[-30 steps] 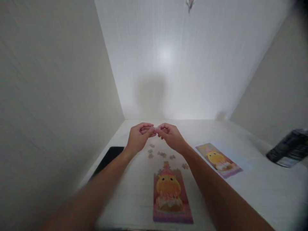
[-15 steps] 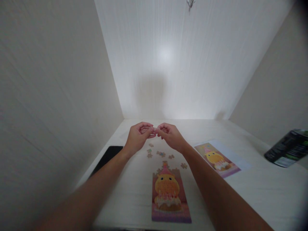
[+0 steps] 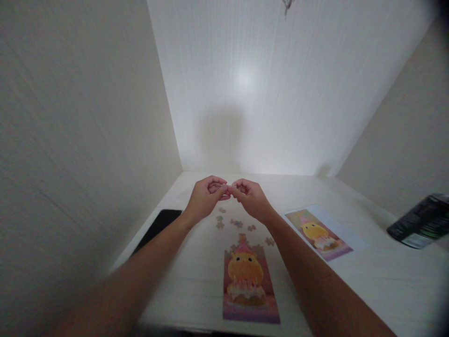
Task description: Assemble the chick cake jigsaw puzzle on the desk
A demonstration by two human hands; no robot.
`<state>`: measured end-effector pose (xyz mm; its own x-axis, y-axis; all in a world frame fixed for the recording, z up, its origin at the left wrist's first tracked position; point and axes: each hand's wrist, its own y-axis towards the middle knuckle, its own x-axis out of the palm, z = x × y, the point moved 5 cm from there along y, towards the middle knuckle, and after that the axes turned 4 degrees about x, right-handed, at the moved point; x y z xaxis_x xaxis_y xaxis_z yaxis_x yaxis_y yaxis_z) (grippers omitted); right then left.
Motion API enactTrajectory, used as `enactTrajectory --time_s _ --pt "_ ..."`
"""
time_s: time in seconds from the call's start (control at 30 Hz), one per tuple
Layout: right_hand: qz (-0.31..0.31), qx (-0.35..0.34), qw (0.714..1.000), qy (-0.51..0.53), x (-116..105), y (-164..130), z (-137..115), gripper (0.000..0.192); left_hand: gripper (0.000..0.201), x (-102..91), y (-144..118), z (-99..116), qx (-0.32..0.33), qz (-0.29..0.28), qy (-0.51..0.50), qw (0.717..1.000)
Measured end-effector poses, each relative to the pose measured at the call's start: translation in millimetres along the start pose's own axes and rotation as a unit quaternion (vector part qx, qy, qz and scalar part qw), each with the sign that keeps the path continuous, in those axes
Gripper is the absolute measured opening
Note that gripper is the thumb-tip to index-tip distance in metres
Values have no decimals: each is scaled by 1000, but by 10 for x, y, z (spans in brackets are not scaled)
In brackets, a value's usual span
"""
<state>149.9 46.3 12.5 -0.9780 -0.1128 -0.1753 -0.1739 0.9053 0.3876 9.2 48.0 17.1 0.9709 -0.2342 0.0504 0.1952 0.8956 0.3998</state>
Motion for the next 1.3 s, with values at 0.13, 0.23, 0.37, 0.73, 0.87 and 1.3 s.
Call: enactTrajectory --time_s 0.13,0.23,0.37,0.73,0.87,1.3 --pt "14 13 1000 14 9 2 15 28 32 7 0 -8 9 8 -24 1000" --pt "41 32 996 66 38 5 59 28 38 10 -5 -10 16 25 -53 998" --pt "69 46 982 171 93 4 124 27 33 11 -15 -16 27 41 -63 997" --pt "0 99 988 123 -1 -16 117 33 34 24 -15 32 27 -33 -16 999" --pt "-84 109 989 47 -118 -41 78 35 33 66 -120 -59 -130 -232 14 964" --pt "-290 174 938 -75 -213 -172 195 23 29 261 -373 -244 -186 -434 194 860"
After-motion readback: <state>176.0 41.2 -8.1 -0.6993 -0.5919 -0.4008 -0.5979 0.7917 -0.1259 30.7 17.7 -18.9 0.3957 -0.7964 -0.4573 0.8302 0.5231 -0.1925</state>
